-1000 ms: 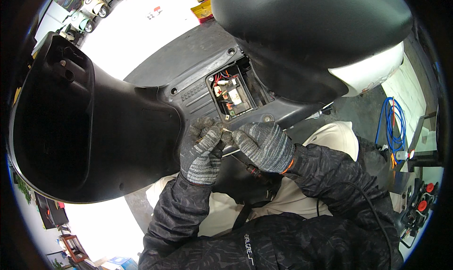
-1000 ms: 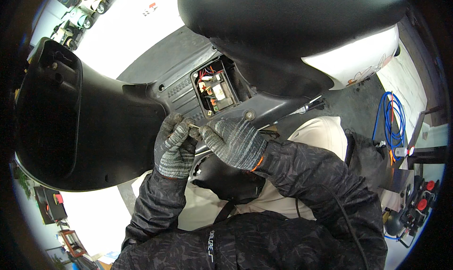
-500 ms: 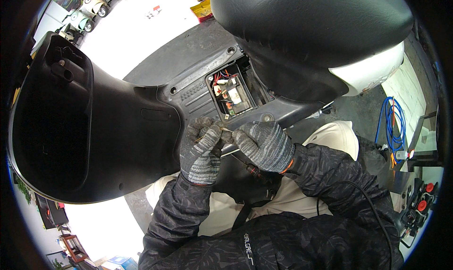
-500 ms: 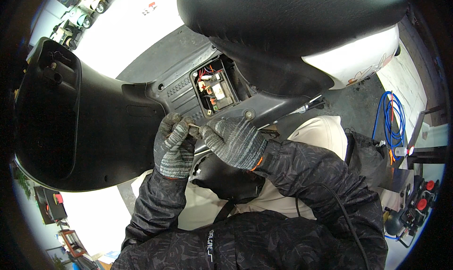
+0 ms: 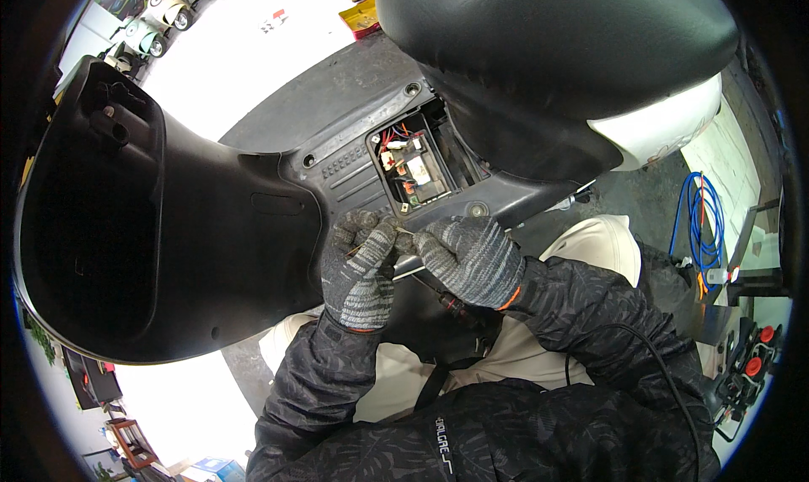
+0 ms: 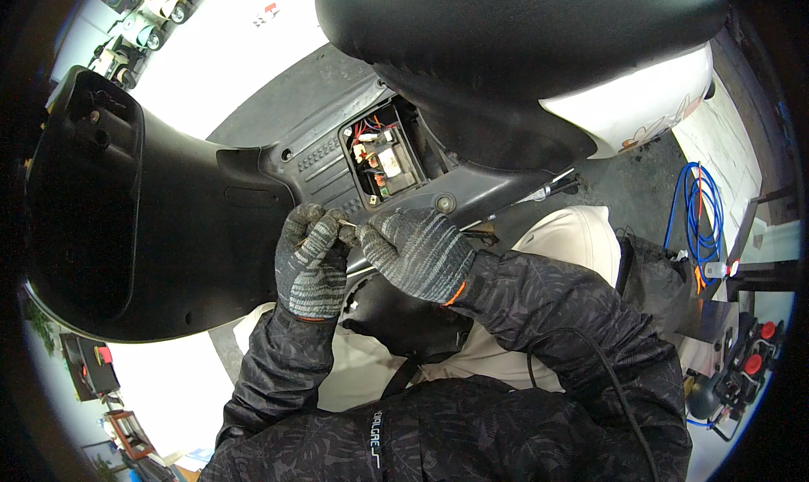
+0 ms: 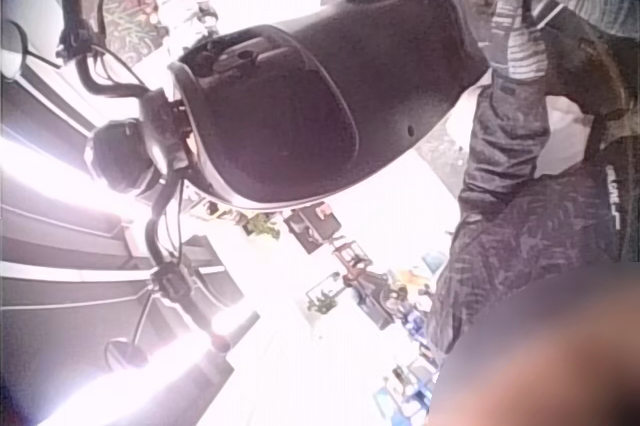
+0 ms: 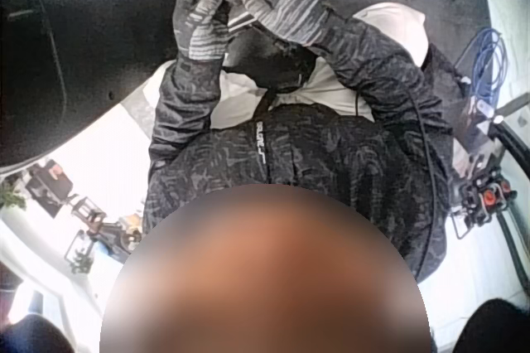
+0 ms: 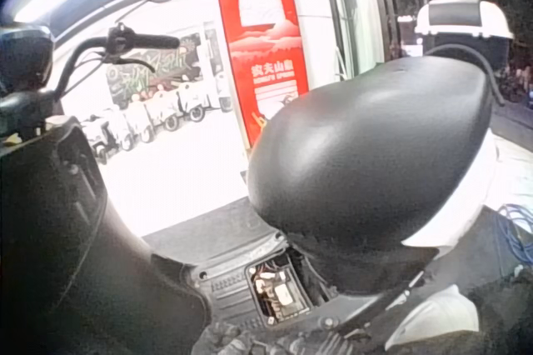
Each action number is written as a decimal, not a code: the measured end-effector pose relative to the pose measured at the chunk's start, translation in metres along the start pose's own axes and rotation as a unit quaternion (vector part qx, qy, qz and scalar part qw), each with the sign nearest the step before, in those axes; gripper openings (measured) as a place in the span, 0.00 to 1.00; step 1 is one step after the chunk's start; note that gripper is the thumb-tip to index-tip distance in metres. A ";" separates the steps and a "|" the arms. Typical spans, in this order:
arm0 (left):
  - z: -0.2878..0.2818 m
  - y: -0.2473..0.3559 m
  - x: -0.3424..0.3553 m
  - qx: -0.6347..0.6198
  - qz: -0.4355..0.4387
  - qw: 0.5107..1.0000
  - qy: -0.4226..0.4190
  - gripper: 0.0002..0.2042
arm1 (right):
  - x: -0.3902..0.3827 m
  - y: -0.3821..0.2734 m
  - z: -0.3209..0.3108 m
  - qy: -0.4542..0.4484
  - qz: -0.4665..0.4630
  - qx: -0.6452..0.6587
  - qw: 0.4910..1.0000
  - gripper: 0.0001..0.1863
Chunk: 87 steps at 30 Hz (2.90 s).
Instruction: The person retrieves a small component from a cluttered workbench, then installs it into the exposed wiring compartment under the scooter seat. They connect wires, secure the component, and test the scooter's dashboard and throttle response before closing the seat.
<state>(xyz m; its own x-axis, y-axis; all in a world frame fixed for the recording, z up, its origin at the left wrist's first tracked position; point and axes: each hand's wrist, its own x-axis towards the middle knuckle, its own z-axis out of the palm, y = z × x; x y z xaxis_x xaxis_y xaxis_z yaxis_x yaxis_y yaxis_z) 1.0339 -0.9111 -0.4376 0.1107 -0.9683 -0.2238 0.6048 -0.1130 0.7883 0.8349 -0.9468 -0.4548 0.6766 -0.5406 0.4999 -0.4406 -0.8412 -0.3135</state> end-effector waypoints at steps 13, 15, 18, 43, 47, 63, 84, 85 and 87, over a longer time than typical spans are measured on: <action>0.000 -0.009 0.000 -0.017 -0.017 1.000 0.009 0.07 | -0.010 -0.003 0.008 0.019 -0.025 -0.097 0.995 0.20; 0.000 -0.008 0.000 0.008 -0.024 1.000 0.015 0.07 | -0.011 -0.004 0.009 0.015 -0.016 -0.099 0.995 0.20; -0.001 -0.006 0.001 -0.009 -0.033 0.999 -0.004 0.07 | -0.012 -0.002 0.012 0.020 -0.026 -0.090 0.995 0.21; -0.006 -0.012 0.006 -0.016 -0.026 0.999 0.028 0.08 | -0.007 0.000 0.009 -0.002 -0.007 -0.050 0.999 0.16; -0.006 -0.010 0.004 -0.027 -0.035 0.999 0.030 0.08 | -0.002 0.002 0.005 -0.025 0.074 0.100 0.992 0.12; 0.000 0.001 0.001 -0.071 -0.042 0.996 -0.022 0.08 | -0.004 0.001 0.006 0.069 -0.033 -0.007 0.997 0.12; 0.011 -0.014 -0.003 0.398 0.126 0.906 -0.073 0.05 | 0.010 0.031 -0.017 0.237 0.292 0.263 0.889 0.15; 0.004 -0.010 0.003 0.404 0.105 0.901 -0.120 0.04 | 0.014 0.036 -0.018 0.290 0.309 0.319 0.848 0.16; -0.007 -0.008 0.007 0.428 -0.007 0.877 -0.218 0.08 | 0.013 0.039 -0.027 0.303 0.341 0.379 0.805 0.17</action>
<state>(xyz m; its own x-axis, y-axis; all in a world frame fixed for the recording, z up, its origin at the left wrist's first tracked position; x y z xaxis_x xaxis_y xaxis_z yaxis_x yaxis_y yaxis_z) 1.0349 -0.9156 -0.4495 -0.3179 -0.9372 -0.1435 -0.2314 -0.0701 0.9703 0.8109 -0.9863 -0.4391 -0.0842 -0.9689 0.2326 0.0548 -0.2376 -0.9698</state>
